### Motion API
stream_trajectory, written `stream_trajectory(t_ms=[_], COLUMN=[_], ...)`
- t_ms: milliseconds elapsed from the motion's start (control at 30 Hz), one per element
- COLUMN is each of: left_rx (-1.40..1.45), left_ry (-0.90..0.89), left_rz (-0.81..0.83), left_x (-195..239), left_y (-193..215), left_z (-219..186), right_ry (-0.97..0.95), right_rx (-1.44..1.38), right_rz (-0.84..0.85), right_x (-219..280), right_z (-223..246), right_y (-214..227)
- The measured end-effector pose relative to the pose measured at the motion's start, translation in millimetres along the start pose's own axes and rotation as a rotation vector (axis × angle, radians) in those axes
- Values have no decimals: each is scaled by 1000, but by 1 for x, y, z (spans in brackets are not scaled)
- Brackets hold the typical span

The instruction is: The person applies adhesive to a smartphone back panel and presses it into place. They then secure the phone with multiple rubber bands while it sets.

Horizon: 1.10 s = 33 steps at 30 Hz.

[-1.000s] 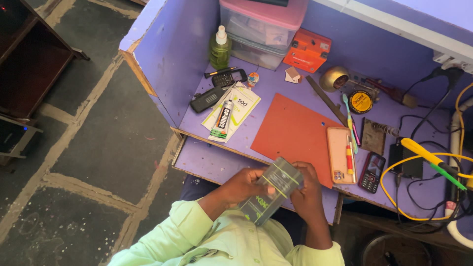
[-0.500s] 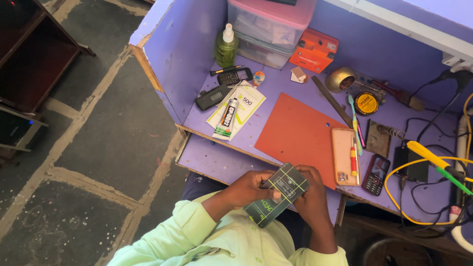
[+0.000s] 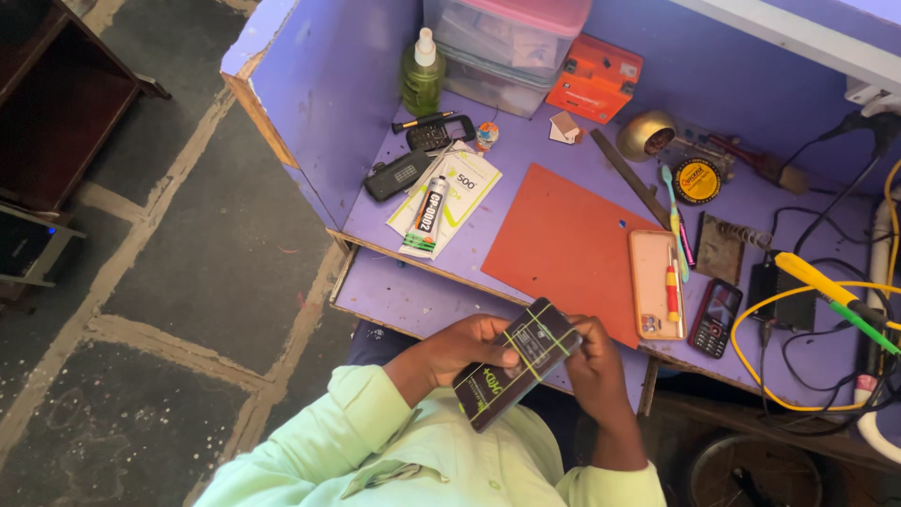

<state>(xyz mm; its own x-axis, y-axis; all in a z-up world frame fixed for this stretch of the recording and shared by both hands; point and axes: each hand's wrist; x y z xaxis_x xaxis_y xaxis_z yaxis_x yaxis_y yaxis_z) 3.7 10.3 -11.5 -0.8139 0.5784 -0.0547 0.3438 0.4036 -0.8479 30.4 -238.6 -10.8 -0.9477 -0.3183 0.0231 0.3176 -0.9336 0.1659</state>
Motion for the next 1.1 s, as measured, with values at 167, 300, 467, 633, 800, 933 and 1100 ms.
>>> stream_trajectory(t_ms=[167, 300, 467, 633, 800, 933, 1100], left_rx=[91, 122, 116, 89, 74, -113, -147], left_ry=[-96, -121, -73, -21, -170, -381, -511], left_rz=[35, -52, -11, 11, -149, -397, -409], left_x=[-16, -25, -26, -23, -35, -50, -64], left_y=[6, 0, -10, -21, -29, -26, -28], left_z=[3, 0, -8, 6, 0, -6, -13], right_ry=[-201, -18, -326, -61, -67, 3, 14], right_rx=[-1164, -1777, -986, -1035, -975, -806, -807], right_rz=[24, 357, 429, 512, 99, -88, -272], right_x=[2, 7, 24, 34, 8, 12, 16], right_z=[-19, -24, -60, -76, -34, -15, -29], right_y=[-10, -12, 6, 37, 19, 23, 10])
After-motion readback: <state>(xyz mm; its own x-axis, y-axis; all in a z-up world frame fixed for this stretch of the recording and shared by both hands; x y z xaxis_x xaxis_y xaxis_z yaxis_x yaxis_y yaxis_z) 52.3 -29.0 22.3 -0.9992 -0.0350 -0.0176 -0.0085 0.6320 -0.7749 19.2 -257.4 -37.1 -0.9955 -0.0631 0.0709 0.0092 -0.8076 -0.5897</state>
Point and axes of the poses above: each hand's wrist, its own x-axis away from the middle knuckle, its own y-axis out of the back of the hand, z = x × y, and after that the axes turned 8 degrees about -y, right-handed
